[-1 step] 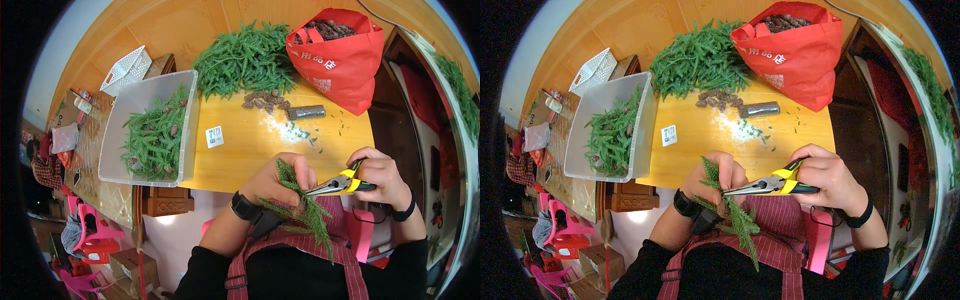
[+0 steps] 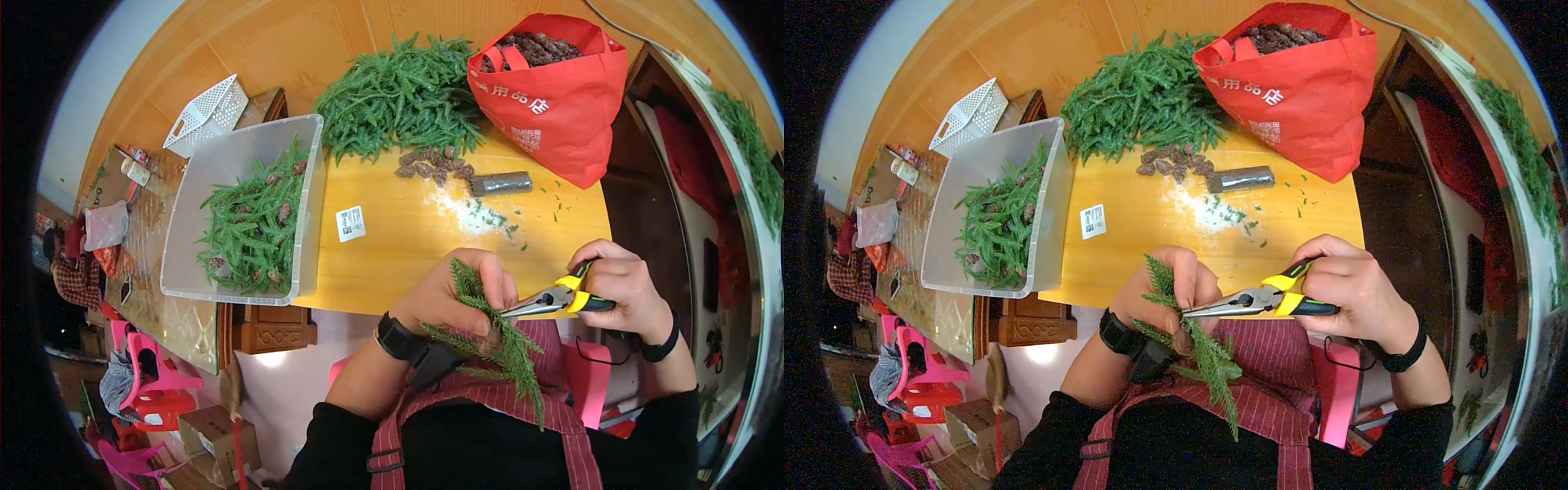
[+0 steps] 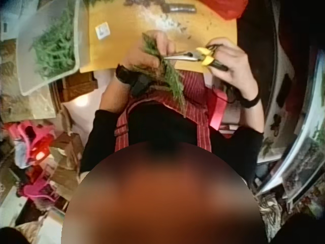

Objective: Trimming and preparing botanical sprigs and seed pods using pliers at a workbench.

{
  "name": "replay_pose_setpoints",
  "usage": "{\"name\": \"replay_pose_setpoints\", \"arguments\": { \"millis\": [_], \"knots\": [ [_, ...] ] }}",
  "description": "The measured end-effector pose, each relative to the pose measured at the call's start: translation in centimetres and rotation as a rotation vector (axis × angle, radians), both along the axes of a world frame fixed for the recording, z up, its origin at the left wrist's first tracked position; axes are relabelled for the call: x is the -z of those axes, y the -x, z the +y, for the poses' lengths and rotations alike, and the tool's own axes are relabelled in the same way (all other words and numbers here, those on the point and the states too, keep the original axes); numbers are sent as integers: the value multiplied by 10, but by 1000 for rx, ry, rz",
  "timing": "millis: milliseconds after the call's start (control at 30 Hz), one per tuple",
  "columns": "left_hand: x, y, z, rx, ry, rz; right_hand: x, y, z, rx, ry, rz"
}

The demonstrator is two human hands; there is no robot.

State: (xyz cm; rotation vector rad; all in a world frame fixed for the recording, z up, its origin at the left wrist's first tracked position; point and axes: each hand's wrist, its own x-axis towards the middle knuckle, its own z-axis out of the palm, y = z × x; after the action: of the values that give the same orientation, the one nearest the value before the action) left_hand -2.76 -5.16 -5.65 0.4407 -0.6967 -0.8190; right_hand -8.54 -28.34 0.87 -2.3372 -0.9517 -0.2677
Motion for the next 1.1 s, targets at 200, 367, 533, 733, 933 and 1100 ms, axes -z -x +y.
{"name": "replay_pose_setpoints", "arguments": {
  "millis": [200, 367, 533, 733, 933, 1100],
  "knots": [
    [-2, -8, 12, -146, -157, -88, -1, 3, 2, 48, -14, -25],
    [-15, -9, 17, -473, -396, -336, -1, 6, 1, 161, 31, -20],
    [-30, 2, 5, -1078, -606, -919, -4, 13, 11, 327, 31, 11],
    [-30, 8, 6, -1232, -626, -940, -12, 17, 12, 360, -5, 194],
    [-29, 0, 18, -716, -503, -448, -17, 10, -1, 202, 28, 236],
    [-19, -3, 21, -374, -347, -156, -13, 6, -2, 137, 14, 203]
  ]
}}
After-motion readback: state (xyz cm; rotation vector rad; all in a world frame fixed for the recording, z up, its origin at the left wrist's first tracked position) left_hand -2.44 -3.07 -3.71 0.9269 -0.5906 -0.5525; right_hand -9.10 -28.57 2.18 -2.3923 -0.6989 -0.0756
